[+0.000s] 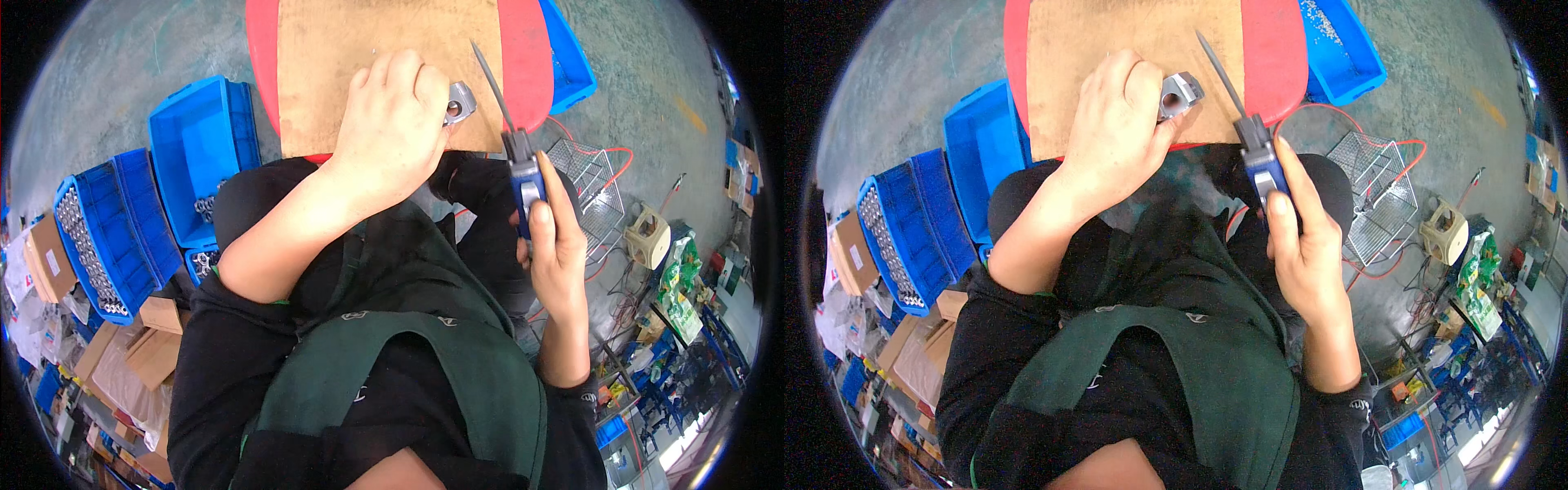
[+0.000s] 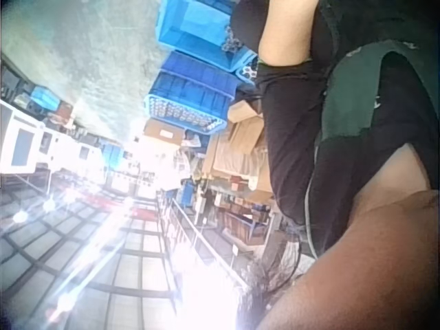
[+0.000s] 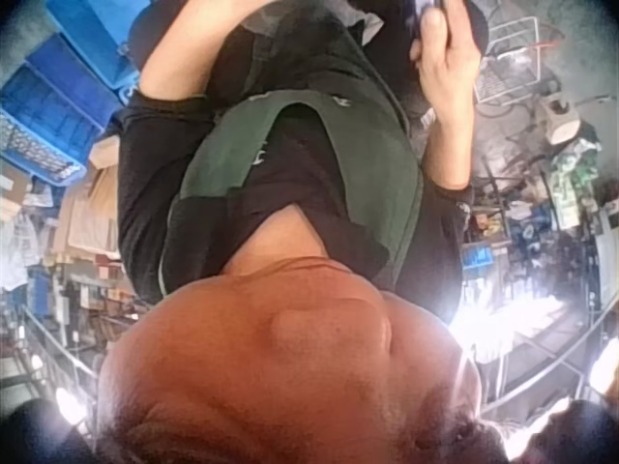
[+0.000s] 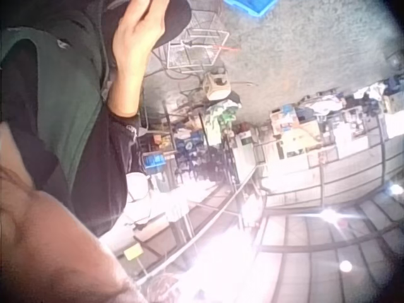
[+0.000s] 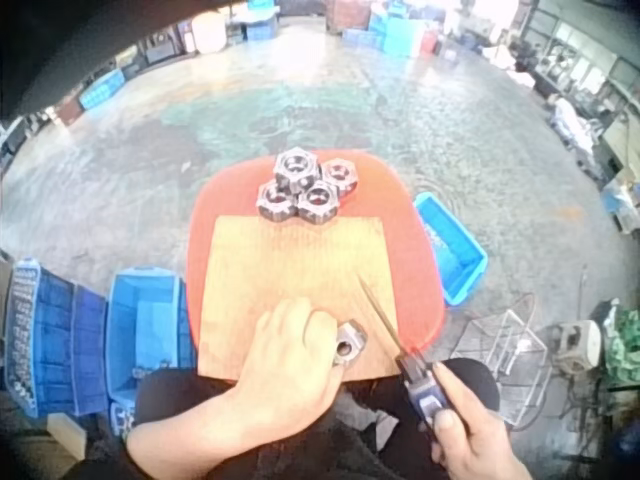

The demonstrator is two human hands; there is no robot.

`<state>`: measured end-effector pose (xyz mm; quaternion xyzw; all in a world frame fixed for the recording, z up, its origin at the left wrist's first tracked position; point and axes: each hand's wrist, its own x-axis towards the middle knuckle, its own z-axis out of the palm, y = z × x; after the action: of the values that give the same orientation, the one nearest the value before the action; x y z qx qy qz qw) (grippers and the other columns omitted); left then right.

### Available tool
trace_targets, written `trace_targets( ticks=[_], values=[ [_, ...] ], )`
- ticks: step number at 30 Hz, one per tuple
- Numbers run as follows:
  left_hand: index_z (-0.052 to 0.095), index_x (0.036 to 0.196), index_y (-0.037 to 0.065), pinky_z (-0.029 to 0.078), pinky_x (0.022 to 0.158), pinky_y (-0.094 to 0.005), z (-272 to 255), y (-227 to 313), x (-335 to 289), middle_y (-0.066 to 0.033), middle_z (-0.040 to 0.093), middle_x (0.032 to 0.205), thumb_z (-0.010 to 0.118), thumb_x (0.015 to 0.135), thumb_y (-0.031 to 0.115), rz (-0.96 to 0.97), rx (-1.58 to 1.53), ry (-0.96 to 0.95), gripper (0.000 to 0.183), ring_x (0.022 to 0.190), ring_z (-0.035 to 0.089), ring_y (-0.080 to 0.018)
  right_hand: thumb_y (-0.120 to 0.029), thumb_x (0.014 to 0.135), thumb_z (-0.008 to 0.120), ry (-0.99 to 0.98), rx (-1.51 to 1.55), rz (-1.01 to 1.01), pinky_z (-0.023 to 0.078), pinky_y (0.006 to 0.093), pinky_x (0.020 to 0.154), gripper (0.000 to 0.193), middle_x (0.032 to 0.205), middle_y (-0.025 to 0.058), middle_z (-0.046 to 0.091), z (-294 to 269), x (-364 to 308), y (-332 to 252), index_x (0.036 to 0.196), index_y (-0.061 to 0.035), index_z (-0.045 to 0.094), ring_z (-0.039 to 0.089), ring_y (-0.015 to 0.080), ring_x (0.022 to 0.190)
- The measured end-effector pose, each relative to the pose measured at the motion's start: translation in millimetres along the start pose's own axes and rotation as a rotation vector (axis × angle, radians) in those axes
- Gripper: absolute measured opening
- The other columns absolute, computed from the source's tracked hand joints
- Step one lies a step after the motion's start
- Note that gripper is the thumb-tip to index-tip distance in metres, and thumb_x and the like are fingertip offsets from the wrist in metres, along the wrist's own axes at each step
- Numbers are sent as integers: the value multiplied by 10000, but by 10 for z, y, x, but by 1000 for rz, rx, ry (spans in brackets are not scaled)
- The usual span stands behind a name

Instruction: The person deburrs and cleans the internal edges of cylindrical metal parts using a handheld rotary tool.

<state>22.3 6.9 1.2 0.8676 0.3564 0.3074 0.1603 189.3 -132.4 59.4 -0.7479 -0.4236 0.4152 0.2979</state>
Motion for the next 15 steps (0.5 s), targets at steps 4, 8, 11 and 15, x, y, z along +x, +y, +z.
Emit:
trace_targets(
  ticks=[4, 8, 11, 15],
  values=[
    [494, 911, 2, 403, 708, -446, -12, -13, -10, -179, 465, 894, 714, 688, 88, -4, 1, -1, 324, 799, 496, -362, -71, 955, 447, -82, 52, 135, 397, 206, 530, 461, 791, -6, 546, -35, -263, 6, 1412, -122, 410, 420, 45, 559],
    [487, 910, 5, 403, 708, -446, 30, -3, 10, -179, 461, 892, 714, 687, 83, 25, -10, 28, 327, 801, 494, -365, -150, 974, 429, -71, 1, 125, 390, 203, 500, 451, 784, 4, 549, -35, -293, 87, 1422, -121, 385, 422, 38, 539],
    [482, 924, 5, 404, 712, -448, 10, -1, 8, -179, 460, 900, 714, 688, 81, 29, 12, 12, 340, 809, 495, -369, -216, 997, 397, -83, -96, 36, 381, 185, 481, 451, 760, 6, 542, -6, -135, 108, 1437, -130, 356, 432, 30, 537],
    [479, 940, 3, 414, 735, -453, 26, 17, -12, -182, 462, 914, 712, 691, 78, 38, 40, 44, 349, 822, 498, -375, -218, 1003, 393, -90, -131, -52, 378, 182, 481, 441, 752, 1, 530, 33, 87, 37, 1434, -133, 364, 429, 29, 542]
  ],
)
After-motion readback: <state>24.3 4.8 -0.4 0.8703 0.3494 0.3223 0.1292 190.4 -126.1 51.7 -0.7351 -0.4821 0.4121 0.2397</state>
